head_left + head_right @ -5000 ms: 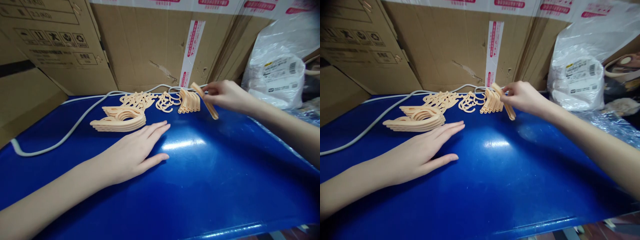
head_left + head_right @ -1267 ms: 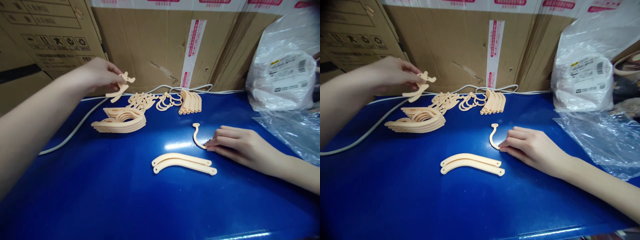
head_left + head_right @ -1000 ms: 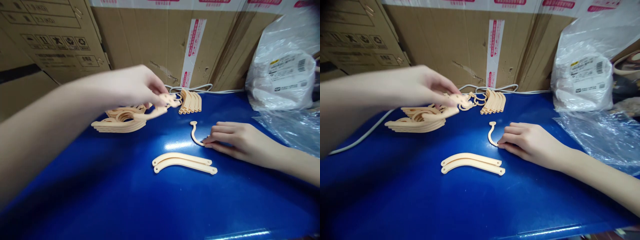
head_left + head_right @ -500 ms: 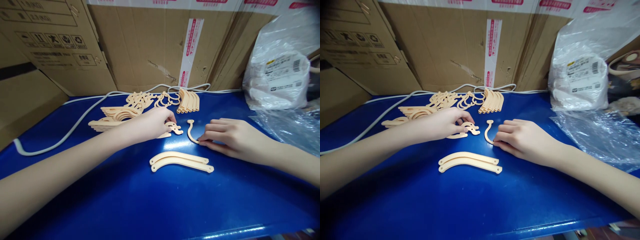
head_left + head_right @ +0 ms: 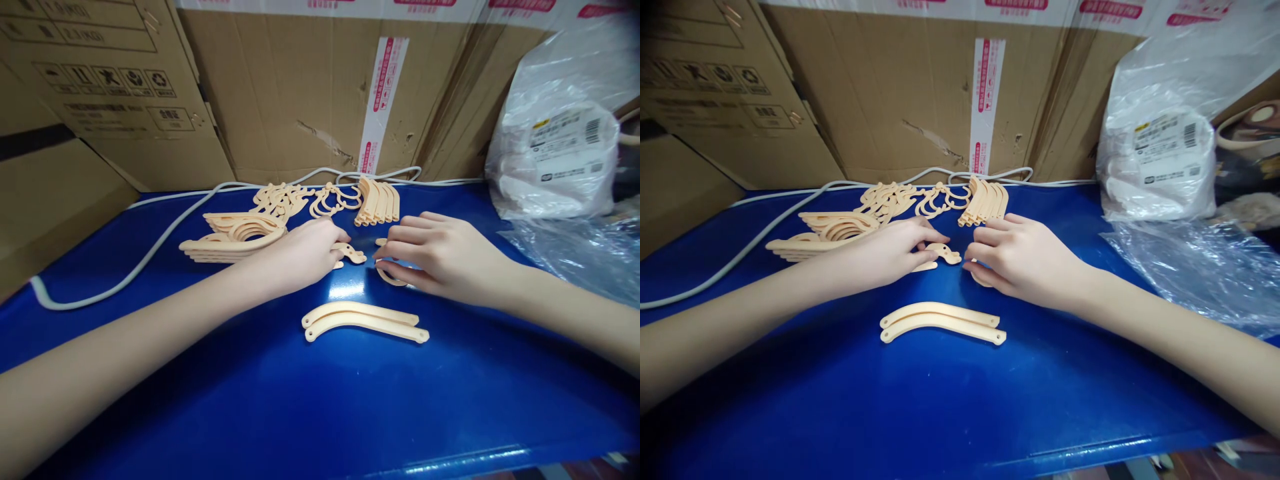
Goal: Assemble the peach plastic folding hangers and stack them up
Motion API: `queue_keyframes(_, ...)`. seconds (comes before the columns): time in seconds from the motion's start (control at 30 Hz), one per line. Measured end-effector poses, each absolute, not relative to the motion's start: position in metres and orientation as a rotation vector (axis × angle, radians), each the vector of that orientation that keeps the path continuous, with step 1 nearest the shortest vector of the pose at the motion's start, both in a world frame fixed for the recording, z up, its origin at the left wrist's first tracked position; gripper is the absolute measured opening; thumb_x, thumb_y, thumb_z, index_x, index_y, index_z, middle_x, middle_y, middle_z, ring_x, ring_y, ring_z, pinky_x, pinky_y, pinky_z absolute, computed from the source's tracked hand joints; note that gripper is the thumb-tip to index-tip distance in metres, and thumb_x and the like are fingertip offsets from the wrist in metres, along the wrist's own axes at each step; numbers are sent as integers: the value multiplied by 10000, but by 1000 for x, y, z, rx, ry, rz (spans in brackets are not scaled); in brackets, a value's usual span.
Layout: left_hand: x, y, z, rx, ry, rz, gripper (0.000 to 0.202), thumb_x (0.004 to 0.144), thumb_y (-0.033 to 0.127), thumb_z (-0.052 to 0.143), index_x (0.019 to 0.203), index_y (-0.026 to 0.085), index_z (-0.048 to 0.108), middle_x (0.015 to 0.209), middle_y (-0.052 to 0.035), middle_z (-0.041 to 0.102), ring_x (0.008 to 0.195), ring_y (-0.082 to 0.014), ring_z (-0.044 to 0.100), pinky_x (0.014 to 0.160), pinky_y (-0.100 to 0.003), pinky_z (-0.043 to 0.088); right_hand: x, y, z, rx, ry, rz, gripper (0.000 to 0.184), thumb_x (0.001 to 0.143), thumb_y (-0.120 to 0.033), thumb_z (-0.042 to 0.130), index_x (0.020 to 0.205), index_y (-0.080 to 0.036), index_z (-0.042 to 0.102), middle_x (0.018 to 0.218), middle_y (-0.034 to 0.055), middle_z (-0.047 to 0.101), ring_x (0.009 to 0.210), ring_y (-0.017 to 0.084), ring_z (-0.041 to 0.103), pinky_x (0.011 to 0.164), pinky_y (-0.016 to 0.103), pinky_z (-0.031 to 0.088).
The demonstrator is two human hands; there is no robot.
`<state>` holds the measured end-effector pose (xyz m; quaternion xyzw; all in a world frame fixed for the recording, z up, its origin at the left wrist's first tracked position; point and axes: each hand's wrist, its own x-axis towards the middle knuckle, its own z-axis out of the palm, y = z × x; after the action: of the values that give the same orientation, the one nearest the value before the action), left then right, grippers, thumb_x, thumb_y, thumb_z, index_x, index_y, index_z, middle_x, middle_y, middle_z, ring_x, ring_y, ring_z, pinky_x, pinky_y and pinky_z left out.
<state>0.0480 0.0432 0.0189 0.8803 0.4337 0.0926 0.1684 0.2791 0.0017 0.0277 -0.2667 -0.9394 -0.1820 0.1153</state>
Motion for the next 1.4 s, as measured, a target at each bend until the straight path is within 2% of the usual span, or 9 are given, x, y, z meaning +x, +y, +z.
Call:
queue_keyframes(0.2,48,47,21,2459,1310,230,397,924,226,543,1299,164,660,1060,-78,742,857,-199,676,800,-298,505,283,16,27,-798,-2755,-647,296,1034,-260,463,915,-165,717,782,48,647,754,208,570,708,331,367)
queue_keyframes(0.43,42,41,35,2470,1383,268,393,903,201,567,1286,156,643,1064,-71,714,875,-195,646,814,-306,488,285,18,25,-802,-2773,-709,302,1038,-255,444,932,-176,715,794,49,652,777,217,551,707,341,345)
queue_keyframes(0.6,28,14,51,2537,1249,620,242,913,224,563,1130,193,668,1005,-26,684,834,-177,599,770,-304,450,287,19,24,-762,-2811,-747,279,1030,-231,458,930,-169,711,815,53,645,778,213,539,708,345,342)
queue_keyframes(0.67,21,1,53,2520,1174,618,159,955,289,543,1014,208,667,914,-8,667,794,-174,583,721,-298,427,289,19,23,-721,-2838,-761,261,1023,-200,459,981,-162,714,838,60,647,793,217,546,706,344,347)
queue_keyframes(0.73,14,-12,50,2536,1060,515,189,990,369,525,965,223,643,859,10,640,770,-167,569,688,-287,410,290,20,22,-682,-2863,-773,253,1014,-176,461,1026,-157,713,878,73,659,816,221,557,704,343,351)
queue_keyframes(0.87,6,-30,38,2654,825,294,165,984,386,572,997,224,546,914,21,592,722,-142,534,611,-273,357,292,19,22,-664,-2877,-732,232,996,-160,488,1049,-162,714,944,85,671,845,227,578,720,344,373)
queue_keyframes(1.03,8,-34,24,2797,750,190,111,975,258,550,905,208,480,932,10,540,700,-138,511,582,-293,330,291,14,24,-644,-2886,-727,239,988,-147,495,1048,-164,725,945,81,662,828,236,594,735,355,397)
queue_keyframes(1.23,11,-26,17,2750,846,243,110,997,290,490,920,211,496,940,4,536,708,-139,526,572,-279,343,287,12,24,-571,-2874,-978,257,988,-111,466,942,-135,717,873,85,656,779,246,585,683,360,380)
queue_keyframes(1.4,12,-26,13,2762,852,260,132,1016,294,435,951,211,514,1000,-14,530,711,-138,530,598,-274,383,288,15,27,-547,-2783,-1026,217,981,-131,502,854,-145,677,830,76,676,747,228,585,661,359,368)
